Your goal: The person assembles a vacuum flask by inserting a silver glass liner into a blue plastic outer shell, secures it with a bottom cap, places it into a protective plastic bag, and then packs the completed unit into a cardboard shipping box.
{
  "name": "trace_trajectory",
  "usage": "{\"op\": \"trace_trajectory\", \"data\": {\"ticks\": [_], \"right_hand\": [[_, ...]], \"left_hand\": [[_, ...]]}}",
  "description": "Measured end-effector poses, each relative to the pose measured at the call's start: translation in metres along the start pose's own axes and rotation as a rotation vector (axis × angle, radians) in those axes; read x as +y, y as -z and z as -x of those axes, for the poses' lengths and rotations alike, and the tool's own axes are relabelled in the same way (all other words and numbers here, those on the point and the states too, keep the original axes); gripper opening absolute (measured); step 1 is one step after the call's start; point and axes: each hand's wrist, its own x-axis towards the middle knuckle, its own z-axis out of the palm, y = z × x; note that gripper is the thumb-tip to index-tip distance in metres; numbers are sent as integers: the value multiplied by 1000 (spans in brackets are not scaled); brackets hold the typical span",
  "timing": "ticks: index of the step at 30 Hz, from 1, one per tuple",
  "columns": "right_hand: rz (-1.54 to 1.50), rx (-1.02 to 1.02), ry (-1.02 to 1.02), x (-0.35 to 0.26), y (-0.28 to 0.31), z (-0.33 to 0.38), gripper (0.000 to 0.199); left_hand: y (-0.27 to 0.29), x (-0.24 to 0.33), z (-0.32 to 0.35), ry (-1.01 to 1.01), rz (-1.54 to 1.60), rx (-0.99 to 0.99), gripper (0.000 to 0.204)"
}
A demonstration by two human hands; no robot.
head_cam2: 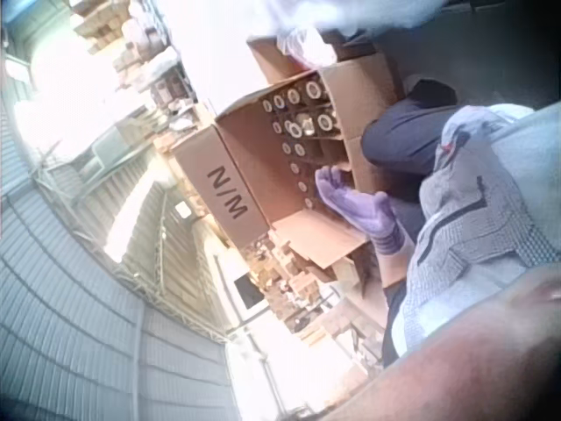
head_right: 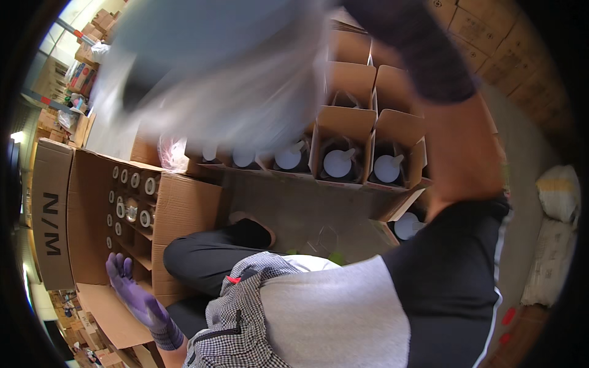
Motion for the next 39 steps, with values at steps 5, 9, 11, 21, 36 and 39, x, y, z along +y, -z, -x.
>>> {"op": "trace_trajectory", "data": {"ticks": [5, 9, 11, 21, 36, 39], "right_hand": [[234, 4, -219, 118, 155, -33, 29], [530, -95, 109, 176, 128, -6, 21], [597, -151, -68, 216, 113, 15, 20], [13, -112, -419, 302, 78, 58, 30], [887, -178, -613, 349, 75, 125, 34], [484, -160, -809, 389, 110, 148, 39]], "left_hand": [[-44, -13, 12, 125, 72, -83, 104], [-56, -4, 16, 166, 44, -137, 103], [-54, 0, 19, 168, 11, -162, 103], [-25, -12, 46, 283, -75, -156, 98], [-34, -20, 70, 327, -9, -218, 90], [-32, -21, 71, 321, -29, -267, 90]]}}
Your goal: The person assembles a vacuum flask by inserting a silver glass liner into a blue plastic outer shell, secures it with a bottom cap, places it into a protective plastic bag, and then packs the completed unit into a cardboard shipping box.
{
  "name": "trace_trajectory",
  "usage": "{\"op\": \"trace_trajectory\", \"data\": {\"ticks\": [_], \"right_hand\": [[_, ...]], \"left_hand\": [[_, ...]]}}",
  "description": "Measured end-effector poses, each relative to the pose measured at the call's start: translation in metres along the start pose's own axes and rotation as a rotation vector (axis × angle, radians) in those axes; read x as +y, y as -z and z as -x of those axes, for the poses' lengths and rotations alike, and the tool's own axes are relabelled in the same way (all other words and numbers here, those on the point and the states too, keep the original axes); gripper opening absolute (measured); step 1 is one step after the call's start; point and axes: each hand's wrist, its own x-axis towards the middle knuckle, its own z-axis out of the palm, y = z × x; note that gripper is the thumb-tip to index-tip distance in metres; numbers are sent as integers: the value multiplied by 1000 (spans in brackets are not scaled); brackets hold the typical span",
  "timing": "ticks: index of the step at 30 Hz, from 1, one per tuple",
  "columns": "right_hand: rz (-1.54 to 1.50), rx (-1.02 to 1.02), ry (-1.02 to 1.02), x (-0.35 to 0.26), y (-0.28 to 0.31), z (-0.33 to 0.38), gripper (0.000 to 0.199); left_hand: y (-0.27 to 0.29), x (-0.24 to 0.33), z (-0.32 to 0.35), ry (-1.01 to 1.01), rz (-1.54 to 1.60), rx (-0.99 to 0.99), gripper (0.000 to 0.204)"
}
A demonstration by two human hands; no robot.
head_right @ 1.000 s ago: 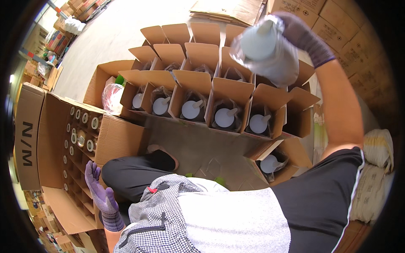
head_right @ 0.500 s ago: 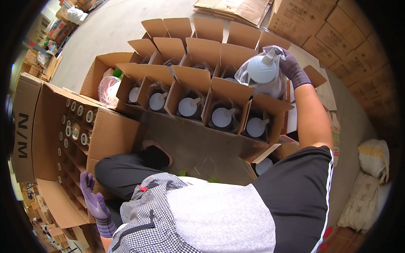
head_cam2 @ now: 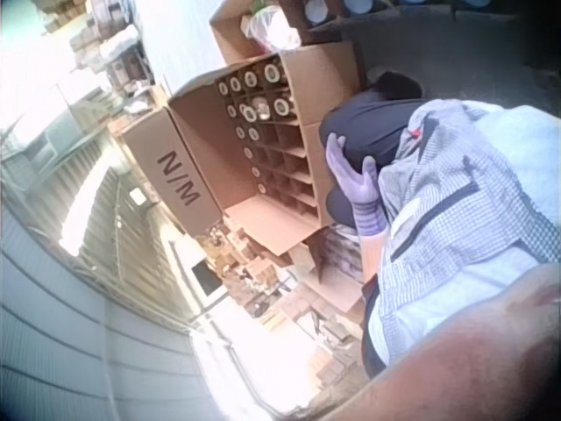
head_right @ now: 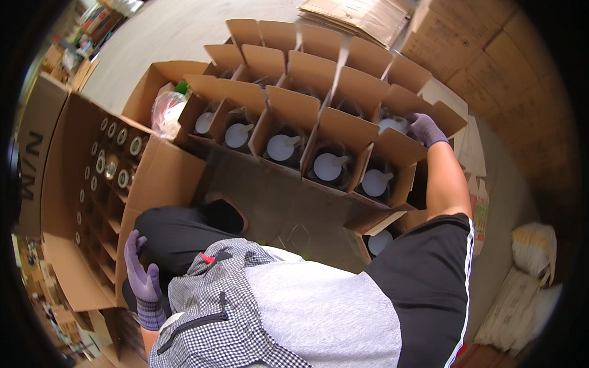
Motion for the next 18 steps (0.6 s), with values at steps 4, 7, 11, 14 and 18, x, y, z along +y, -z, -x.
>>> {"op": "trace_trajectory", "data": {"ticks": [4, 7, 11, 14, 18], "right_hand": [[-110, 144, 328, -105, 8, 6, 42], [-279, 202, 612, -233, -20, 72, 37], [96, -141, 1321, -488, -105, 309, 32], [550, -326, 2083, -629, -174, 518, 28], [411, -721, 2618, -647, -248, 670, 29]], "left_hand": [[15, -26, 14, -10, 7, 76, 71], [38, -40, 47, 25, -124, 171, 64], [84, -112, 138, 187, -327, 594, 60], [89, -173, 347, 774, -393, 975, 55], [75, -215, 540, 1489, -461, 1215, 64]]}}
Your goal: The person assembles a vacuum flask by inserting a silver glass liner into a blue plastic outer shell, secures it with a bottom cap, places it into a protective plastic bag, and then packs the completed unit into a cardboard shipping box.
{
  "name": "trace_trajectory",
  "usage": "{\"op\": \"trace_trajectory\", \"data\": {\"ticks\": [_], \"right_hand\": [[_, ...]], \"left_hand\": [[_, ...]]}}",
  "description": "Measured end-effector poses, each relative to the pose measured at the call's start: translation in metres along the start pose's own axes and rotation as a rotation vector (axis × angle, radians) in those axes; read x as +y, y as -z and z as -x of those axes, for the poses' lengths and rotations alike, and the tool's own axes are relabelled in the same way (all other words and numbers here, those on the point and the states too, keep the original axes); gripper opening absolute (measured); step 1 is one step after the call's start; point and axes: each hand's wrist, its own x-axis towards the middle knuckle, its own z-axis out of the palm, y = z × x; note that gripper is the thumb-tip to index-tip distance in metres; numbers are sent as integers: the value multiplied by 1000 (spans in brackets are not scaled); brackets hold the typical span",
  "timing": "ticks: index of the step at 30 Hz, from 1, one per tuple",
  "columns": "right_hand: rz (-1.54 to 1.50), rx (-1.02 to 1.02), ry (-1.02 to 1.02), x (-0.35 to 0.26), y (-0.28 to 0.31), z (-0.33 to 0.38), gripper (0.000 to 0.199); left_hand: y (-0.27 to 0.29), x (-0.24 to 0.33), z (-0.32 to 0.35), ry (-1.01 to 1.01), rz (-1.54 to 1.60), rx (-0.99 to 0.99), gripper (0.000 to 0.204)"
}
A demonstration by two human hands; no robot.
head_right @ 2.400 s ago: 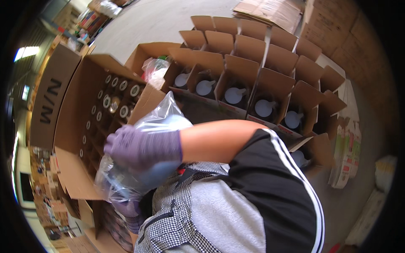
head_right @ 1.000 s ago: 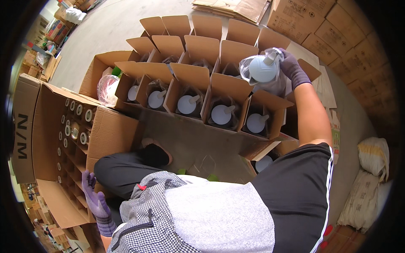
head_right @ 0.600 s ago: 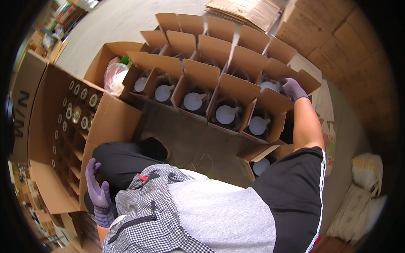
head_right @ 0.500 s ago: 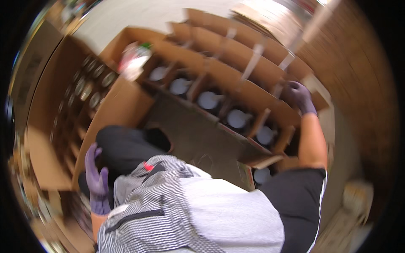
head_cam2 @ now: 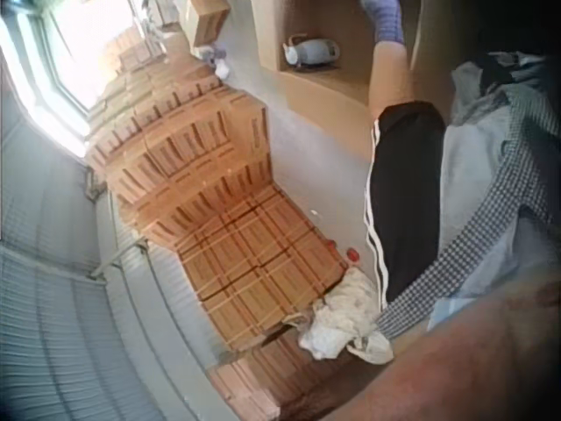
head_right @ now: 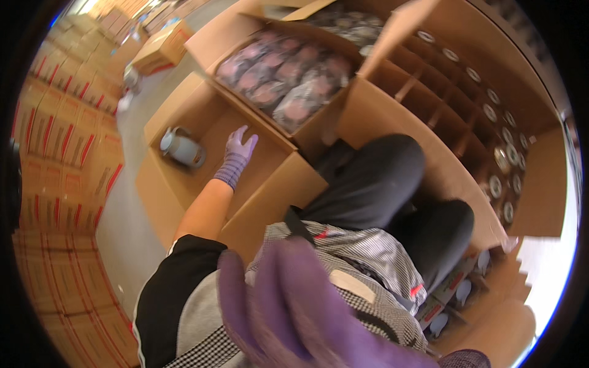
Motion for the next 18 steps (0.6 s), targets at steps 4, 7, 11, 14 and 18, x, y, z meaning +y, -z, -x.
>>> {"op": "trace_trajectory", "data": {"ticks": [4, 7, 11, 14, 18], "right_hand": [[-88, -30, 249, 9, -44, -99, 30], [-97, -48, 345, 29, -63, -156, 31], [-73, -131, 272, 10, -95, -212, 32], [-103, -221, 189, 19, -74, -198, 34], [-69, -229, -65, 41, -53, -164, 33]], "left_hand": [[43, -126, -50, 342, -363, 91, 75], [92, -183, -85, 636, -500, 20, 79], [87, -307, -155, 536, -574, 108, 80], [127, -359, -200, 386, -903, -74, 80], [108, -390, -194, 649, -738, 18, 89]]}}
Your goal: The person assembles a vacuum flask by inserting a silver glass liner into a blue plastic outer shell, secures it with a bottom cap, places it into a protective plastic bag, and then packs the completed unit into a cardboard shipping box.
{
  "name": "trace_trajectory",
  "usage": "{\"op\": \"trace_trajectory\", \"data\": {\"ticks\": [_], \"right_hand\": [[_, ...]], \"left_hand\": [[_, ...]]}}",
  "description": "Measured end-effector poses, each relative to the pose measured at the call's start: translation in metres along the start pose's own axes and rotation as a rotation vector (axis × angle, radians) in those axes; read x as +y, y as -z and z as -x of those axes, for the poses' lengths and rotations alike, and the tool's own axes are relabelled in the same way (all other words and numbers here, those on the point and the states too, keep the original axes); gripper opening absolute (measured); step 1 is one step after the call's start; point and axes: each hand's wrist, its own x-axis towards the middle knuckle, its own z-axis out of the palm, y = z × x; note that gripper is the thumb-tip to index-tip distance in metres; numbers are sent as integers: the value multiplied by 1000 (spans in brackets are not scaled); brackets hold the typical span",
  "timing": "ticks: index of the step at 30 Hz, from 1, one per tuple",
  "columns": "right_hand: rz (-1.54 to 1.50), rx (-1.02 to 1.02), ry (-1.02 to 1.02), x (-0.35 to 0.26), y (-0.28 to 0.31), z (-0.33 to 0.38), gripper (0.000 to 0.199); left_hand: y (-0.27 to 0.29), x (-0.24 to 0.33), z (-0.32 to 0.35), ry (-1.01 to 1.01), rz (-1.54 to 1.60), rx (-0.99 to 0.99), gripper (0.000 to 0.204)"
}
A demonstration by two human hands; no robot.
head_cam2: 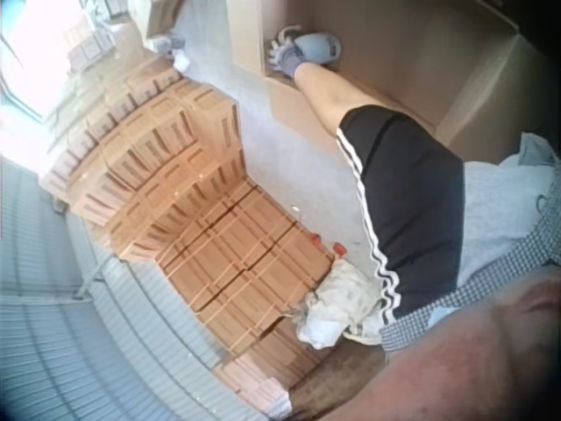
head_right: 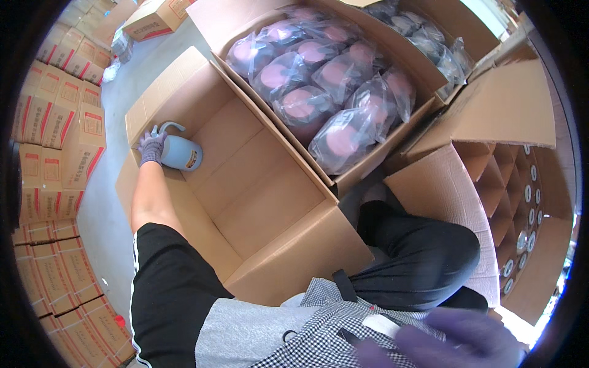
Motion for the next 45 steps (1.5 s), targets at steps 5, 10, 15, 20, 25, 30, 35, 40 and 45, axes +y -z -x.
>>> {"op": "trace_trajectory", "data": {"ticks": [5, 10, 15, 20, 25, 30, 35, 40, 45], "right_hand": [[267, 95, -5, 75, -38, 8, 40], [-14, 42, -104, 82, -65, 50, 34], [-289, 83, -37, 112, -80, 76, 36], [-304, 219, -165, 125, -89, 127, 65], [-427, 743, -24, 114, -77, 156, 76], [-583, 1292, -520, 147, -14, 263, 22], [-343, 1032, -605, 224, -71, 321, 21], [-370, 935, -539, 216, -112, 316, 25], [-505, 918, -350, 198, -82, 291, 21]], "left_hand": [[22, -11, 55, 52, -96, -18, 102], [8, -25, 93, -162, 8, 158, 77], [-54, -80, 165, -17, 1324, -146, 67], [80, 2, 355, 14, 1926, -1008, 75], [187, 124, 548, -912, 1549, -1143, 82], [274, 217, 685, -1339, 1053, -1762, 70], [298, 283, 754, -1472, -97, -1682, 61], [393, 346, 744, -1868, 922, -755, 69], [320, 387, 748, -1780, 1351, -1344, 81]]}}
